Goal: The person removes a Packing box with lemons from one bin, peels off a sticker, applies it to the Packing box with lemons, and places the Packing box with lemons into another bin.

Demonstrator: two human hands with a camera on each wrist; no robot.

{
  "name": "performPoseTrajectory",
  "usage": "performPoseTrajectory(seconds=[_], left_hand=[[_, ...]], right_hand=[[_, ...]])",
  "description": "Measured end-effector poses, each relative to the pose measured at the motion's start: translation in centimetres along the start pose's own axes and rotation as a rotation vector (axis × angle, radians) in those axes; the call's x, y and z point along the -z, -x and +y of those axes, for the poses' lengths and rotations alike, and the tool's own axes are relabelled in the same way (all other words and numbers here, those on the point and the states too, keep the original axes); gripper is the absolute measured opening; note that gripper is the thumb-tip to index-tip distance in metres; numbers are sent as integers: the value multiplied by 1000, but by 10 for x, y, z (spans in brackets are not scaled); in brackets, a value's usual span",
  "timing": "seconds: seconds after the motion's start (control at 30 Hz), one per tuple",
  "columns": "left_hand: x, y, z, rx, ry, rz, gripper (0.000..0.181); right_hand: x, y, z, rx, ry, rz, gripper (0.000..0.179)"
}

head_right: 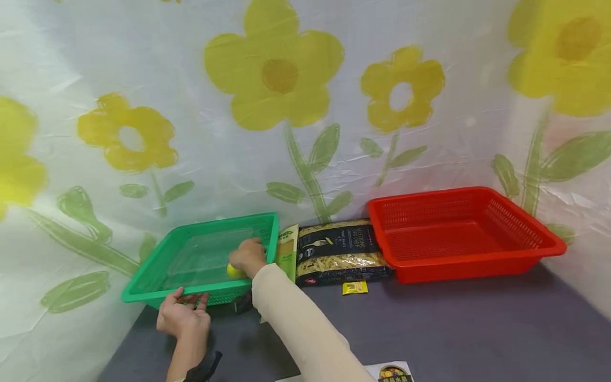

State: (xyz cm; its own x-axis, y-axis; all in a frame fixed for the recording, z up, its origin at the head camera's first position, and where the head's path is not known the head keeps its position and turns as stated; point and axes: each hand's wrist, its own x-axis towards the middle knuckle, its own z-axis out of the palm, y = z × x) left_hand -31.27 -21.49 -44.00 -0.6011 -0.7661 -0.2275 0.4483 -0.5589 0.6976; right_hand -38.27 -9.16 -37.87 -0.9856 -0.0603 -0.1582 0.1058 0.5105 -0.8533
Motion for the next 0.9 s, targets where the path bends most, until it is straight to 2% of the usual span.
performPoseTrajectory(seconds=[0.13,0.2,0.27,0.43,0.53,0.63,0.77,0.9], left_hand=[[-3,3,-3,-5,-10,11,12],[-4,4,-3,4,-5,11,11],[-5,4,-4,13,2,13,10],[-1,2,-4,5,-2,20,11],[3,-2,-2,-3,-1,20,11],[5,-3,-3,-12,-6,6,7],[4,0,-3,-11,-10,-26,8],[1,2,-2,-13,-31,-38,14]], right_hand=[[9,2,5,32,-195,-48,41],[10,4,5,59,-284,-37,35],[11,7,4,77,-347,4,40],[10,16,1,109,-513,100,72],[14,22,-2,143,-588,122,74],[27,32,-5,154,-655,144,74],[56,49,-5,129,-739,158,77],[81,68,6,122,-787,158,78]])
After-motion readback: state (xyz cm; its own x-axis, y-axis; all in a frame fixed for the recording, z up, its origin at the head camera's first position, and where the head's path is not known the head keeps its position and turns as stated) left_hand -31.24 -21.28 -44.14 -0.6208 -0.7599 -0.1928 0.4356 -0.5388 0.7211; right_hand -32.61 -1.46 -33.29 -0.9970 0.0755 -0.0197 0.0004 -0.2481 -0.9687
